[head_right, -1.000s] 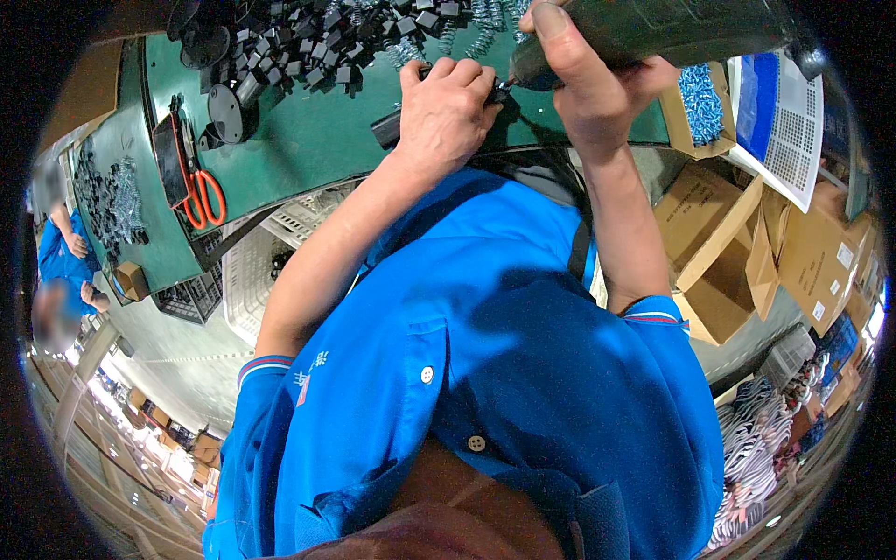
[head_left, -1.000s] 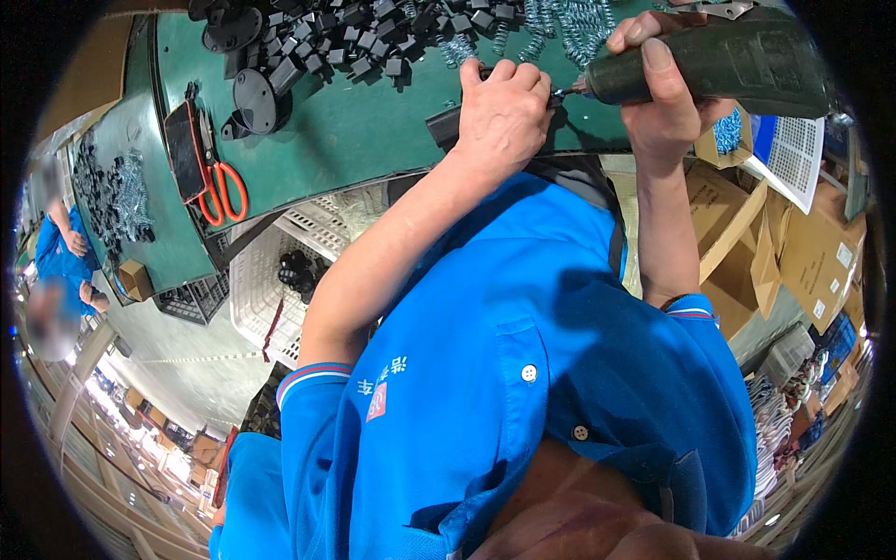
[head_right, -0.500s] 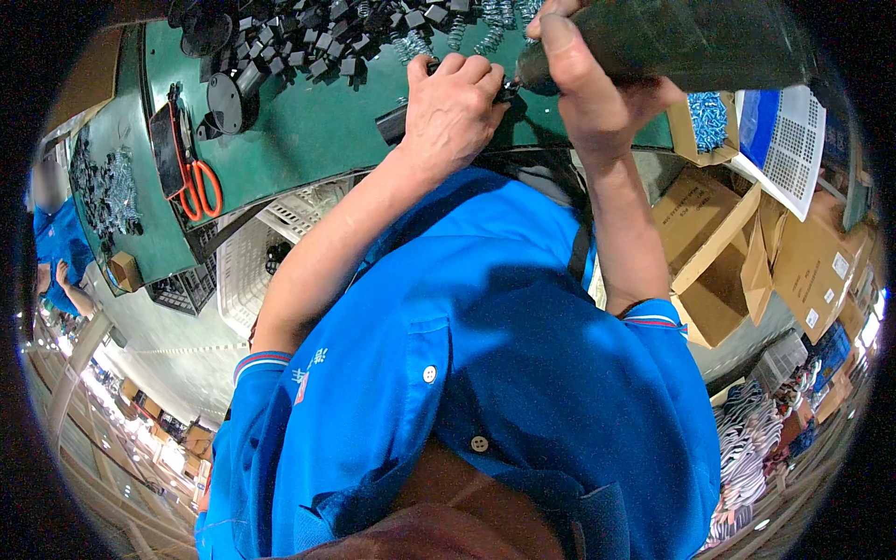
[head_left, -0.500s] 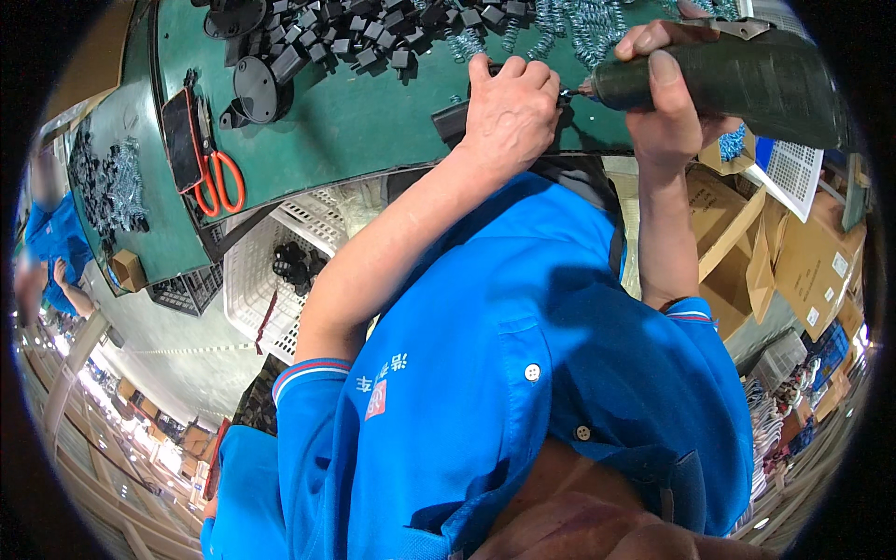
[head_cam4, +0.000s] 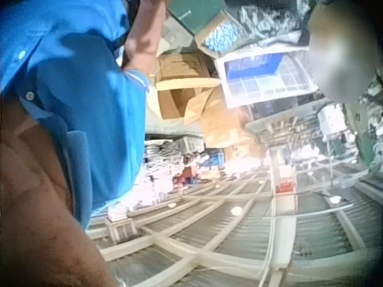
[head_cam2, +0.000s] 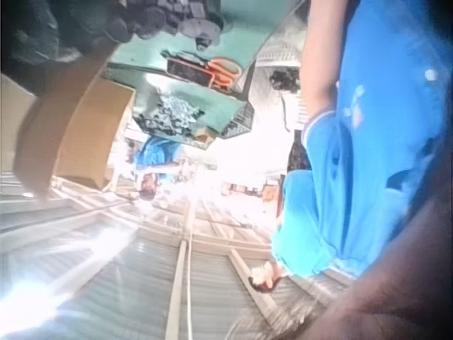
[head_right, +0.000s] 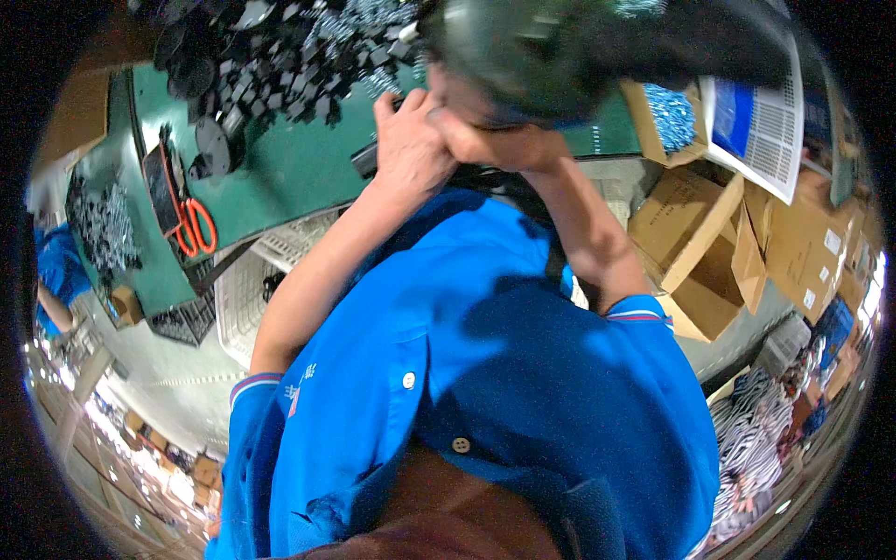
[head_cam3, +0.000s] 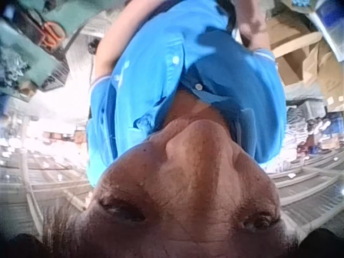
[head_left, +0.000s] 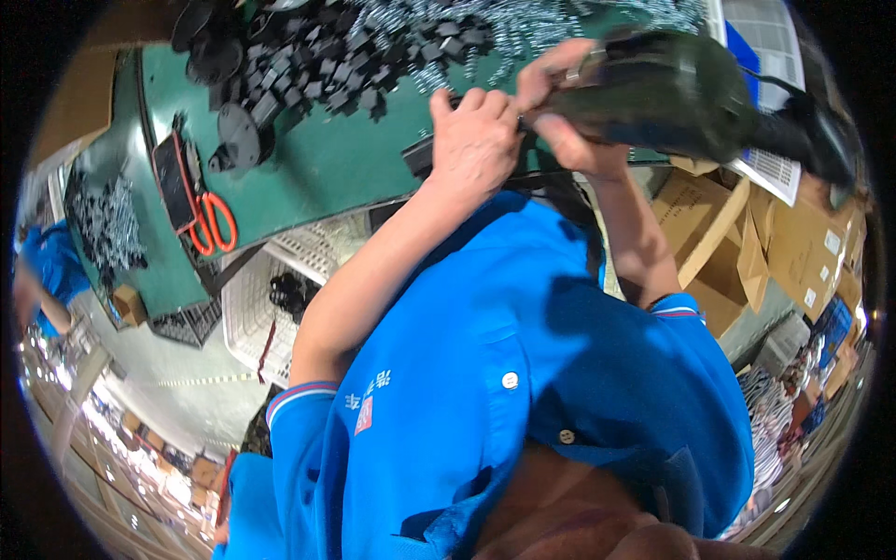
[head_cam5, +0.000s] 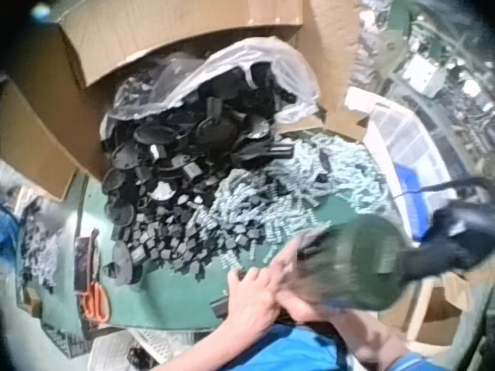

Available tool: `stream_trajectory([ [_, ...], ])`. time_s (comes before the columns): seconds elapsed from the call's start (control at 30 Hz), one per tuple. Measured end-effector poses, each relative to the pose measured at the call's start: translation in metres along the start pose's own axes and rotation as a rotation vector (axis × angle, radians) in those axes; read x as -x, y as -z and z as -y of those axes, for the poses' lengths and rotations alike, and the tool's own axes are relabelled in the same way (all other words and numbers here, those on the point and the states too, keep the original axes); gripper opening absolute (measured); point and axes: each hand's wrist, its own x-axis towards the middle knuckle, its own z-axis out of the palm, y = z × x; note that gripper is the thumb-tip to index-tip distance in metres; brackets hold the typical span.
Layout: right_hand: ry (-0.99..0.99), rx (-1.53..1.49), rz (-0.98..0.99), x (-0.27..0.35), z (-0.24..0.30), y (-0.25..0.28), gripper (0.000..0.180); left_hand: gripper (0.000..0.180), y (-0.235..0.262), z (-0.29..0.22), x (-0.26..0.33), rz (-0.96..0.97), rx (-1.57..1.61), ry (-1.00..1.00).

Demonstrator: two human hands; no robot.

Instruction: The person assembles small black plastic components with metal springs on a green workbench. They repeatedly pick up parts, insert springs, and use a handheld power tool to fasten them, then place the finished units into a nearby box.

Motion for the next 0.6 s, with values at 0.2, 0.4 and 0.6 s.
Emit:
stream_trajectory([
  [0.2, 0.040, -0.288, 0.011, -0.010, 0.006, 0.025, 0.059, 0.030, 0.005, -0.004, 0.001, 0.083, -0.023, 0.028],
  [0.4, -0.323, -0.141, -0.587, 0.004, 0.021, 0.092, 0.033, 0.035, 0.010, -0.006, -0.005, 0.129, -0.018, 0.047],
  [0.6, -0.561, 0.485, -0.513, 0.035, -0.098, 0.107, 0.069, 0.034, 0.054, -0.016, -0.009, 0.036, 0.054, 0.023],
])
